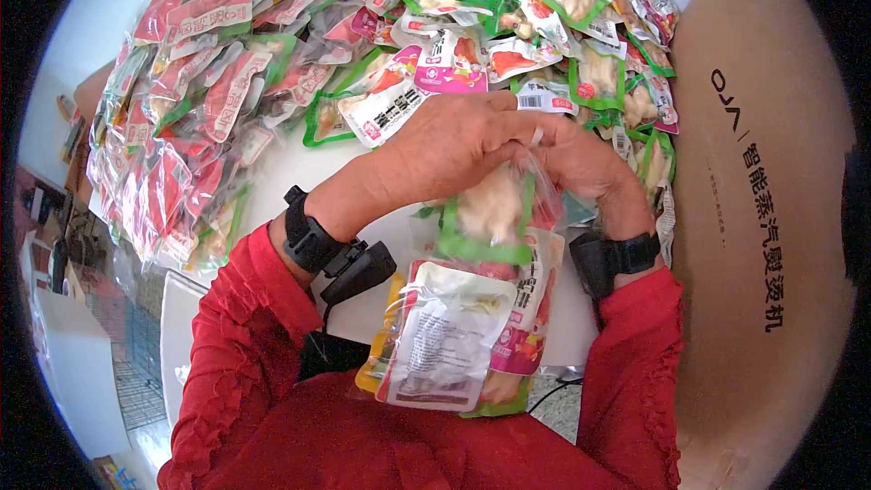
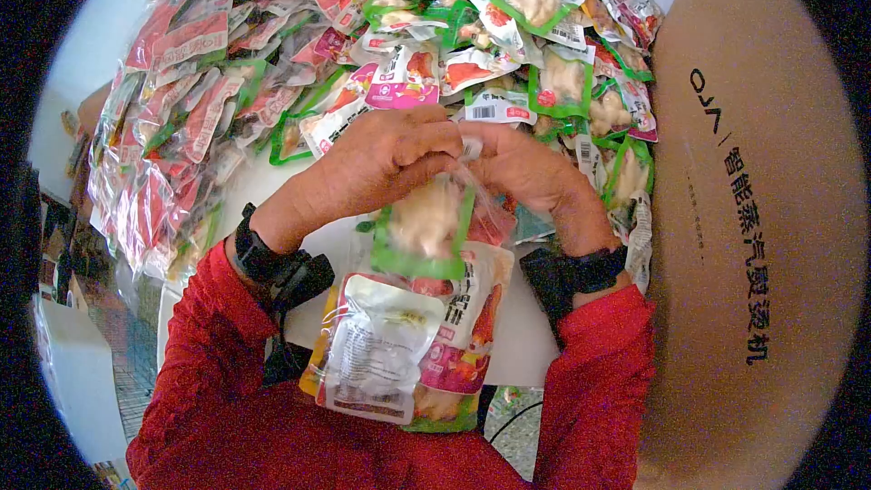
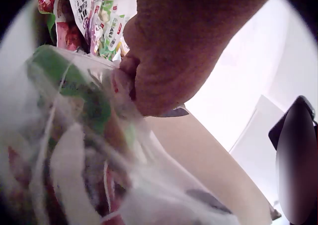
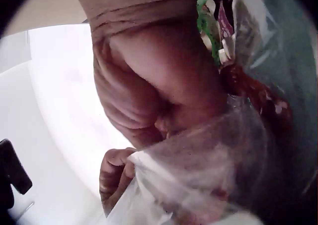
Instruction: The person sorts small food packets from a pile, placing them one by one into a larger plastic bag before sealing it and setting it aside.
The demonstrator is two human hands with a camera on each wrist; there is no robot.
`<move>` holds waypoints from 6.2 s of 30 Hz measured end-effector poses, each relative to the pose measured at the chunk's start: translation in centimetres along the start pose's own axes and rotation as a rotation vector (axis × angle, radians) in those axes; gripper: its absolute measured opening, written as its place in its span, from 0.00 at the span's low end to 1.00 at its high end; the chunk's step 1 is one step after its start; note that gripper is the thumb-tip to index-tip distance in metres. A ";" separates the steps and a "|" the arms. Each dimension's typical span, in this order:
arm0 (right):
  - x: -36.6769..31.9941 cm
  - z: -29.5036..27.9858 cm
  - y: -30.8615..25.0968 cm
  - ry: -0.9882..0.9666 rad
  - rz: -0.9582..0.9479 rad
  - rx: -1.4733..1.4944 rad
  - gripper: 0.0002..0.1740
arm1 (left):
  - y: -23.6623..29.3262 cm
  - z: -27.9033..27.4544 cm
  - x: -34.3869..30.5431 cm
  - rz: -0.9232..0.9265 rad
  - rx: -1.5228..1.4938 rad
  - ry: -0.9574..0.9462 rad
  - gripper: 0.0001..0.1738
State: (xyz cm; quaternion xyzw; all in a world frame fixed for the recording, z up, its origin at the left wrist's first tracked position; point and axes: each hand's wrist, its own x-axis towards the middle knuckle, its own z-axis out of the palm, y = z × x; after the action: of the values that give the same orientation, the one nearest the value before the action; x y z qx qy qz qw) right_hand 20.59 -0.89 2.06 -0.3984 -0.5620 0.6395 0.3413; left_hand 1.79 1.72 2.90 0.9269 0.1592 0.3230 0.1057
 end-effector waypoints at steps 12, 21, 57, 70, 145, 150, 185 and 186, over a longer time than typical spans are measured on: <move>-1.1 -2.9 -1.2 -0.188 0.143 -0.309 0.17 | -1.2 1.0 0.1 0.141 -0.012 0.152 0.06; 0.5 -0.7 -0.1 -0.029 -0.231 -0.735 0.24 | -0.2 1.8 -0.9 -0.419 -0.029 -0.302 0.08; -6.2 11.6 -14.6 0.195 -0.933 -1.177 0.19 | 11.9 -15.0 -2.2 -0.084 0.278 0.324 0.05; -6.9 11.2 -10.6 0.118 -0.876 -1.160 0.22 | 9.3 -13.3 -7.3 0.190 0.212 0.051 0.10; -3.3 13.3 -11.6 0.138 -0.604 -1.644 0.15 | 3.8 -12.4 -8.9 -0.432 -0.577 0.288 0.24; -3.1 11.3 -10.3 0.183 -0.306 -1.747 0.21 | 4.3 -10.7 -10.1 -0.278 -0.248 0.555 0.40; -2.0 17.4 -10.8 0.251 -0.759 -0.874 0.05 | 8.8 -17.0 -10.5 -0.291 0.188 0.126 0.21; -1.9 17.4 -10.7 0.261 -0.765 -0.866 0.05 | 8.3 -17.1 -10.0 -0.285 0.193 0.117 0.21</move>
State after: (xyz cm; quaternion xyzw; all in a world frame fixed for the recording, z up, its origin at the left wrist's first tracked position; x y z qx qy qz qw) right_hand 5.76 -8.96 13.83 -0.3458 -0.8290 0.1291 0.4201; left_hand -14.56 -8.01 12.88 0.8805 0.3251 0.3412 0.0513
